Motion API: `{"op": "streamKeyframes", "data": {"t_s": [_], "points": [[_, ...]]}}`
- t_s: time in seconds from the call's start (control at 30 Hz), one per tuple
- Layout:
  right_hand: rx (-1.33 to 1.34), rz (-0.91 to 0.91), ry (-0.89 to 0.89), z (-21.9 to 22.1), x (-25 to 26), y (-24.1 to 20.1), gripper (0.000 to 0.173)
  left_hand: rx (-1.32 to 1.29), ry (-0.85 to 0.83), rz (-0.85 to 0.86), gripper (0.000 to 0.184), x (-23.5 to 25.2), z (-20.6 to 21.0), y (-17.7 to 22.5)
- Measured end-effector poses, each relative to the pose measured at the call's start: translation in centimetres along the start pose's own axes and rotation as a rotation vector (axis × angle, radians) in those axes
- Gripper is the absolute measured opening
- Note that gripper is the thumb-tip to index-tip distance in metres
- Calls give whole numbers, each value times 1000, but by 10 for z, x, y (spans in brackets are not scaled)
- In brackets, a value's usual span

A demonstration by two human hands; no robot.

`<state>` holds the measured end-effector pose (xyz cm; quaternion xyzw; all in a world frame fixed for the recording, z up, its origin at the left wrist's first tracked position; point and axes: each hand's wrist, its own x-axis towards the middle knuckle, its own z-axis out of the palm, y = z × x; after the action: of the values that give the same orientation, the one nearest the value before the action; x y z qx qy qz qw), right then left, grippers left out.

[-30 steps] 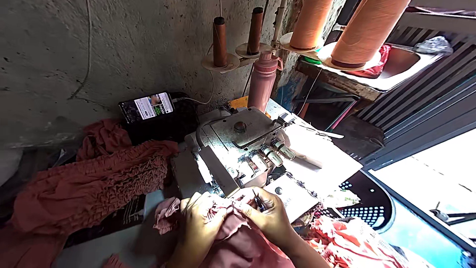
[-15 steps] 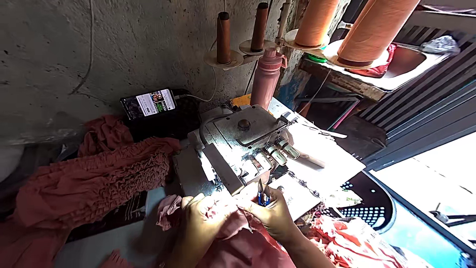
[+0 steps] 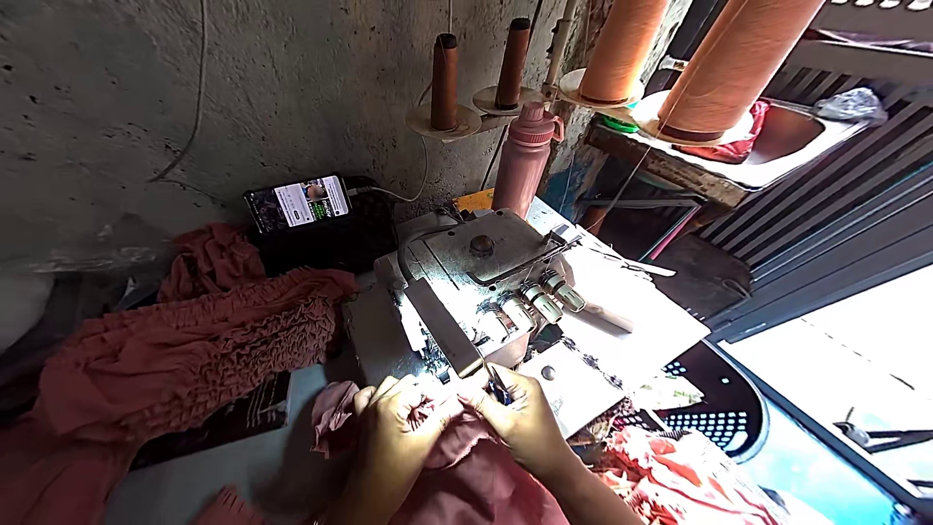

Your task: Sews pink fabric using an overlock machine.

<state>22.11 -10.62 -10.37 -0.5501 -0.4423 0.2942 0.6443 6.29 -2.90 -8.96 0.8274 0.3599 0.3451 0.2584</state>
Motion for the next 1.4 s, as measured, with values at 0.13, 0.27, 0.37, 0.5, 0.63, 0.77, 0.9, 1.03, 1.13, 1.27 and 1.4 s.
{"op": "streamKeyframes", "data": {"t_s": [0.13, 0.27, 0.37, 0.5, 0.63, 0.77, 0.9, 1.03, 1.13, 1.27, 1.4], "points": [[-51, 59, -14, 0, 1, -4, 12, 52, -50, -22, 31, -5, -5, 2], [-187, 35, -1, 1, 1, -2, 17, 189, -8, 12, 33, -8, -5, 8], [-314, -39, 53, 2, 1, 2, 20, 242, 87, 30, 29, -7, -1, 8], [-440, -3, 84, -1, 6, 3, 22, 259, 125, 22, 22, -8, 8, 11], [-471, 57, 51, -1, 13, -1, 20, 294, 144, 22, 19, 0, 11, 12], [-608, -48, 78, -4, 13, 3, 22, 341, 176, 25, 23, 8, 14, 11], [-719, -156, 129, -1, 16, 3, 26, 417, 148, -26, 31, 15, 15, 16], [-773, -212, 157, 2, 21, 5, 24, 451, 108, -89, 34, 20, 13, 20], [-810, -248, 185, 4, 23, 6, 22, 456, 93, -105, 35, 23, 12, 21], [-697, -211, 162, 1, 21, 8, 20, 439, 100, -95, 35, 21, 11, 14], [-380, -110, 22, -11, 18, 6, 16, 356, 63, -75, 41, 18, 3, 6]]}}
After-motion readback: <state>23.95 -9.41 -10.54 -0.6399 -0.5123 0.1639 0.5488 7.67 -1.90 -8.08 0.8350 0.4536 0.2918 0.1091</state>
